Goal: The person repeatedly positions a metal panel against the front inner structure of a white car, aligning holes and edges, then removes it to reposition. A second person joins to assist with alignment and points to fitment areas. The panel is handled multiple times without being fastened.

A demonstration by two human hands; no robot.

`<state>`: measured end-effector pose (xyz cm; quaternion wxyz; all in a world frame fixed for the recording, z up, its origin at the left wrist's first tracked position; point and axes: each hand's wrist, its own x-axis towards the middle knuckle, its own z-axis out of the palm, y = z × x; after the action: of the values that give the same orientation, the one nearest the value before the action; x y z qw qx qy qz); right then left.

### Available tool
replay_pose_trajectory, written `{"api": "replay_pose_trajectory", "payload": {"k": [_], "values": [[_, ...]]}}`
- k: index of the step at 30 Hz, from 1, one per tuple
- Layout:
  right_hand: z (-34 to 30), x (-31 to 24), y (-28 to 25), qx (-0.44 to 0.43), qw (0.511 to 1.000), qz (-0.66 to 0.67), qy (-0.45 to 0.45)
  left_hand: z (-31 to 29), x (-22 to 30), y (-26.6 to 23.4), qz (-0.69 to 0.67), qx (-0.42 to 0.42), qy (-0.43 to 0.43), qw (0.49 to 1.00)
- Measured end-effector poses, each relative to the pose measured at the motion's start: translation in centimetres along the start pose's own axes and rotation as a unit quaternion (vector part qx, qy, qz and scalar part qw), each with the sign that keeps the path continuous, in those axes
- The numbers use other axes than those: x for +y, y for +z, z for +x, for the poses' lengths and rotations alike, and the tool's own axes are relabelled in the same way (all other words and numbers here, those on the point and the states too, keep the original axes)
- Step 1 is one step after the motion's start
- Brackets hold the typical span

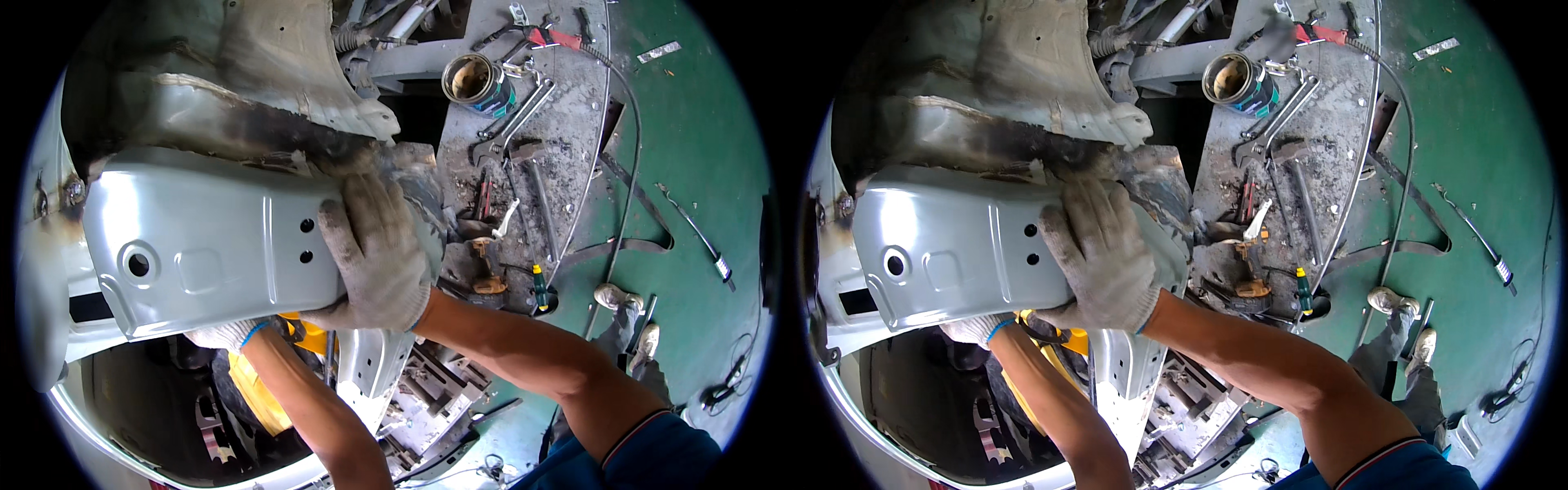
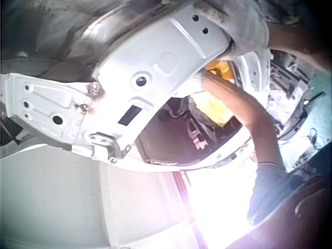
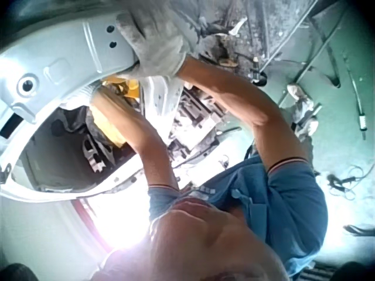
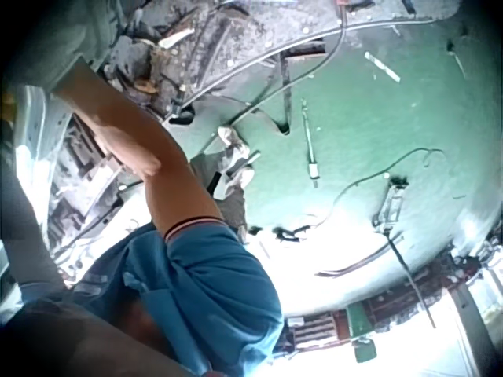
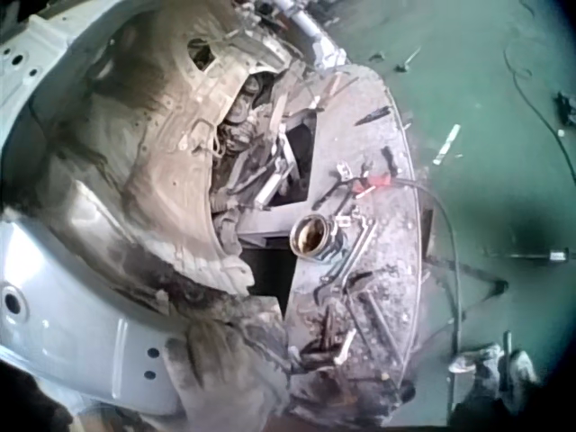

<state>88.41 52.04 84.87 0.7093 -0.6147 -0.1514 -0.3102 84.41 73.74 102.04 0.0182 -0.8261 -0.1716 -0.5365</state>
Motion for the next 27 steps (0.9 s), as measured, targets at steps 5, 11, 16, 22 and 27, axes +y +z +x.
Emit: {"api": "replay_pose_trajectory", "payload": {"k": [5, 11, 16, 22, 27], "values": [[1.1, -0.8, -1.4, -0.037, 0.999, 0.028, 0.016, -0.5, 0.1, 0.2, -0.171, 0.029, -0.115, 0.978], [3.0, -0.5, -2.7, -0.095, 0.991, 0.090, 0.030, -0.6, 1.3, 0.1, -0.297, 0.020, -0.178, 0.938], [3.2, 0.1, -2.2, -0.083, 0.993, 0.082, 0.005, -0.8, 0.0, 0.3, -0.154, 0.013, -0.170, 0.973], [3.8, -0.9, -2.8, -0.143, 0.989, 0.001, 0.039, 0.0, -4.9, 0.5, -0.058, 0.011, 0.035, 0.998], [4.7, -3.2, -2.3, -0.109, 0.994, 0.002, -0.022, -2.2, -2.9, 2.3, -0.351, 0.083, -0.169, 0.917]]}}
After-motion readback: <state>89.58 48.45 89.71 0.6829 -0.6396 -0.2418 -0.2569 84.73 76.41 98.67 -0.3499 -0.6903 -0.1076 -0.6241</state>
